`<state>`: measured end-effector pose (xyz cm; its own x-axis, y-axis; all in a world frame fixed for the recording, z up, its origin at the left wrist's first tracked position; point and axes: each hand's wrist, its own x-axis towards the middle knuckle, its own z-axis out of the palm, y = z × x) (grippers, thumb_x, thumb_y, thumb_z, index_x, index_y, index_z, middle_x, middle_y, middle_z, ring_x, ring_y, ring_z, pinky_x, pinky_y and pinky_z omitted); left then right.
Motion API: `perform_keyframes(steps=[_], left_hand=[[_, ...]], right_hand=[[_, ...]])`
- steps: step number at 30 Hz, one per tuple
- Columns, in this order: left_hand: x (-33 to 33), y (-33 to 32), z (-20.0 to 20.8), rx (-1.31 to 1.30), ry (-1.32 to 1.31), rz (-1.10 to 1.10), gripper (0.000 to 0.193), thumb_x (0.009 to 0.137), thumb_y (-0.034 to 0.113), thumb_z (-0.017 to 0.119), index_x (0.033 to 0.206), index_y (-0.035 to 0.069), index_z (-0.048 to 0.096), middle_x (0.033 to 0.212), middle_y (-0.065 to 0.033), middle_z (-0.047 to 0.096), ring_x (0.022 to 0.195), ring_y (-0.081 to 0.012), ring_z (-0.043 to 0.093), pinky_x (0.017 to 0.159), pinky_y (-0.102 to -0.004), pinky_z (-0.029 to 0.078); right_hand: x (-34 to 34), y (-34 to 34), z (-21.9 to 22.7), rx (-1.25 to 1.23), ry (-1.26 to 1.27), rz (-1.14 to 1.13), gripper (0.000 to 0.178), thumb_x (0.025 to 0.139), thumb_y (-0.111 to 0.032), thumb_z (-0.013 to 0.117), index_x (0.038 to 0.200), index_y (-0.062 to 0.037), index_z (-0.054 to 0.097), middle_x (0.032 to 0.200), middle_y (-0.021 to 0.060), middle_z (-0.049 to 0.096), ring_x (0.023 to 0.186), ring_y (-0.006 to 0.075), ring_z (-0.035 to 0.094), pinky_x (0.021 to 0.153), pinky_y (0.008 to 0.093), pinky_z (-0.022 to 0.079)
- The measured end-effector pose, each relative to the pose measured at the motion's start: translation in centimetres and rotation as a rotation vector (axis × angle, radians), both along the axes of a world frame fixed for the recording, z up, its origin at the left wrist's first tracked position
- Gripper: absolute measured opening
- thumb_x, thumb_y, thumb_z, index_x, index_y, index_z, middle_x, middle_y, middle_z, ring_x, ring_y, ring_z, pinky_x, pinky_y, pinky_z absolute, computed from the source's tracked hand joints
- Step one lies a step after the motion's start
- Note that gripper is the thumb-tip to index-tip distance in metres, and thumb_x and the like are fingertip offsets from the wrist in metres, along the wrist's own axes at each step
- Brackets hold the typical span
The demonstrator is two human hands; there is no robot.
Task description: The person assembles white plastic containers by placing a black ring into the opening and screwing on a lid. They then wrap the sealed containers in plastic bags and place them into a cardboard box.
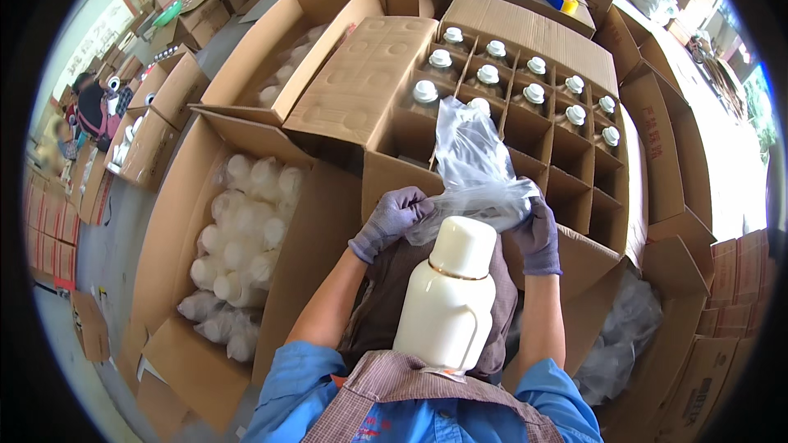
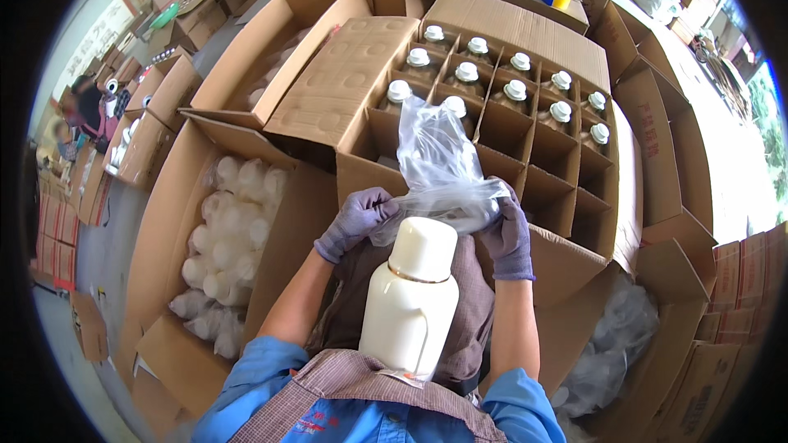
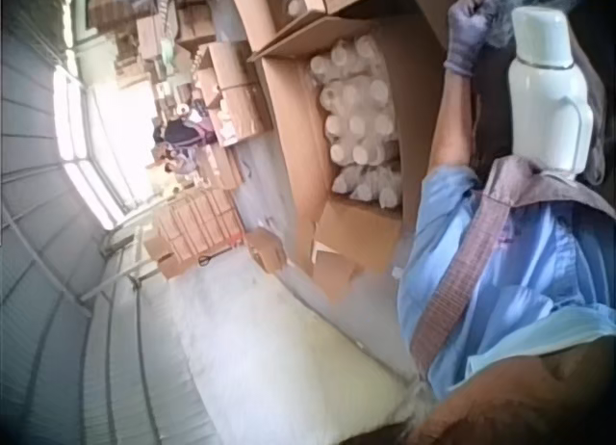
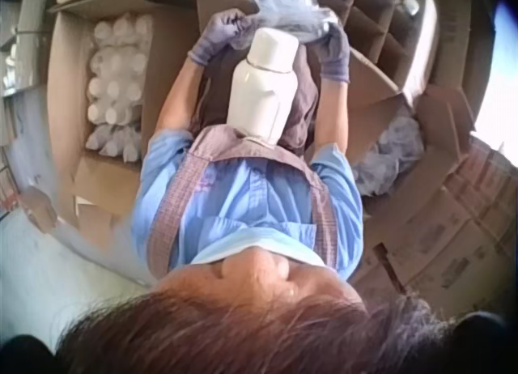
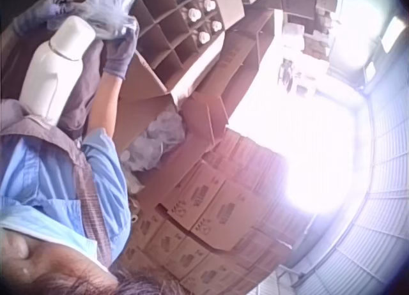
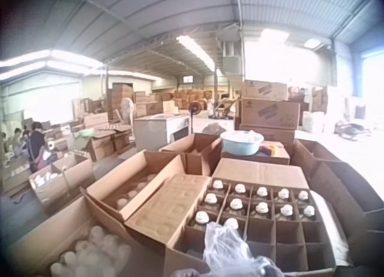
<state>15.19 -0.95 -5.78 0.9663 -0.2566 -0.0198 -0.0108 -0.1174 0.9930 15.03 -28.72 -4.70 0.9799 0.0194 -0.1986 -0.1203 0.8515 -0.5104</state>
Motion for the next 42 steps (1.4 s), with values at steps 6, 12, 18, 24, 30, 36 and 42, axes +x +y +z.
perform_keyframes(steps=[6, 12, 18, 24, 30, 36, 42], left_hand=[[-4.1, -0.6, 2.9, 0.006, -0.115, 0.100, 0.016, 0.092, 0.016, 0.068, 0.094, 0.000, 0.068, 0.082, -0.0034, 0.065, 0.075, -0.0079, 0.056, 0.072, -0.0241, 0.048], [-9.8, 0.2, 5.1, -0.108, -0.354, 0.044, 0.011, 0.091, 0.010, 0.067, 0.095, 0.000, 0.065, 0.094, -0.0090, 0.065, 0.088, -0.0163, 0.060, 0.078, -0.0281, 0.048], [-14.3, 2.8, 5.8, 0.109, -0.575, -0.056, 0.009, 0.088, 0.007, 0.068, 0.093, 0.002, 0.063, 0.086, -0.0109, 0.062, 0.074, -0.0245, 0.061, 0.067, -0.0309, 0.049], [-15.5, 3.2, 3.8, 0.258, -0.498, -0.102, 0.010, 0.085, 0.004, 0.069, 0.088, 0.000, 0.060, 0.080, -0.0136, 0.060, 0.070, -0.0268, 0.060, 0.062, -0.0328, 0.047], [-17.6, 3.0, 6.3, 0.280, -0.454, -0.161, 0.009, 0.083, 0.003, 0.069, 0.089, -0.001, 0.064, 0.084, -0.0131, 0.063, 0.074, -0.0268, 0.062, 0.064, -0.0323, 0.049], [-20.9, 3.7, 7.3, 0.324, -0.439, -0.606, 0.014, 0.087, 0.013, 0.063, 0.097, 0.008, 0.071, 0.093, -0.0113, 0.066, 0.088, -0.0275, 0.064, 0.079, -0.0357, 0.051], [-21.8, 5.7, 5.0, 0.213, 0.183, -0.956, 0.028, 0.086, 0.026, 0.067, 0.105, 0.004, 0.071, 0.101, -0.0133, 0.069, 0.094, -0.0267, 0.065, 0.086, -0.0365, 0.050]], right_hand=[[-7.0, -0.9, -3.1, -0.698, 0.003, -0.043, 0.024, 0.093, -0.010, 0.063, 0.112, 0.0036, 0.065, 0.096, 0.0011, 0.066, 0.082, 0.0082, 0.058, 0.073, 0.0235, 0.048], [-14.2, 2.0, 2.5, -0.980, -0.167, -0.127, 0.021, 0.095, -0.015, 0.059, 0.106, 0.0022, 0.064, 0.088, 0.0007, 0.064, 0.077, 0.0077, 0.056, 0.067, 0.0231, 0.045], [-20.1, 2.5, 2.8, -0.949, -0.132, -0.032, 0.019, 0.097, -0.013, 0.056, 0.105, 0.0021, 0.062, 0.090, 0.0023, 0.062, 0.074, 0.0070, 0.056, 0.065, 0.0222, 0.045], [-19.3, 2.4, -0.9, -1.147, -0.203, -0.075, 0.010, 0.092, -0.006, 0.058, 0.099, 0.0015, 0.059, 0.074, -0.0007, 0.055, 0.068, 0.0055, 0.048, 0.060, 0.0223, 0.042], [-22.1, 3.6, 4.7, -1.215, -0.180, -0.106, 0.019, 0.085, -0.007, 0.062, 0.102, 0.0010, 0.061, 0.073, 0.0056, 0.056, 0.064, 0.0081, 0.049, 0.060, 0.0234, 0.043], [-26.8, 1.6, 4.9, -1.522, -0.684, 0.119, 0.029, 0.074, -0.003, 0.062, 0.103, -0.0033, 0.064, 0.088, 0.0144, 0.062, 0.081, 0.0302, 0.062, 0.072, 0.0382, 0.051], [-24.3, 0.0, 8.9, -1.368, -0.154, 0.079, 0.034, 0.088, -0.035, 0.067, 0.094, -0.0019, 0.064, 0.085, 0.0160, 0.067, 0.076, 0.0238, 0.068, 0.066, 0.0372, 0.052]])
